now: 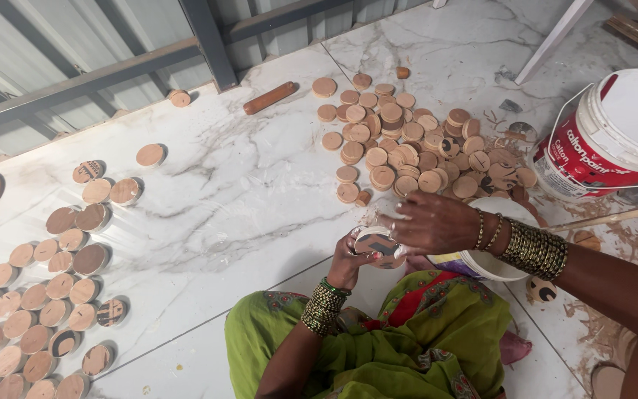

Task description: The person sits on the floor and applies a white paste filler by hand onto small round wooden discs, rubbing the paste over each disc's face and setting coated discs aside. They repeatedly dip their fingers into a bucket of paste and work through the pile of discs one at a time.

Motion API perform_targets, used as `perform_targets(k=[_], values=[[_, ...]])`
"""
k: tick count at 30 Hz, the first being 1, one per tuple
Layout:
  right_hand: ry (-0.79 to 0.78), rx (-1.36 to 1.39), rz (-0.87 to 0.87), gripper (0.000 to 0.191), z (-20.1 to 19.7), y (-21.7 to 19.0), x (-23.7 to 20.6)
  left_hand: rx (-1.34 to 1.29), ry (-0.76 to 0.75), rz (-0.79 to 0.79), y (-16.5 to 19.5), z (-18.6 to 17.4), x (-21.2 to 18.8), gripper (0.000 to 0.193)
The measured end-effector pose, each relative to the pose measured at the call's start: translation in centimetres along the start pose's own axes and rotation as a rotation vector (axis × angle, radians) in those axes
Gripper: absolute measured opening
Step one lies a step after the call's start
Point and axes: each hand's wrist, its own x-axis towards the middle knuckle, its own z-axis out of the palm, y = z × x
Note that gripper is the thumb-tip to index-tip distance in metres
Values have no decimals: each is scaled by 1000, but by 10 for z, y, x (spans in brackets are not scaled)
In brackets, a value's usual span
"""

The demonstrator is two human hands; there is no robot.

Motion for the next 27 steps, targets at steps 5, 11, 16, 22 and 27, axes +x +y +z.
perform_targets(k=[5, 11, 16, 22, 27], values=[[121, 255, 282, 41, 2, 6, -13, -62, 51, 23, 8, -8, 2, 49], [194, 326, 395, 37, 5, -2, -7, -22, 50, 43, 11, -12, 1, 50], [110, 65, 261, 25, 10, -10, 7, 19, 78, 46, 2, -17, 2, 49], [81, -97, 156, 32, 7, -25, 11, 49, 152, 46, -4, -20, 5, 46], [223, 58, 469, 22, 17, -19, -33, 153, 248, 97, 7, -23, 5, 52]])
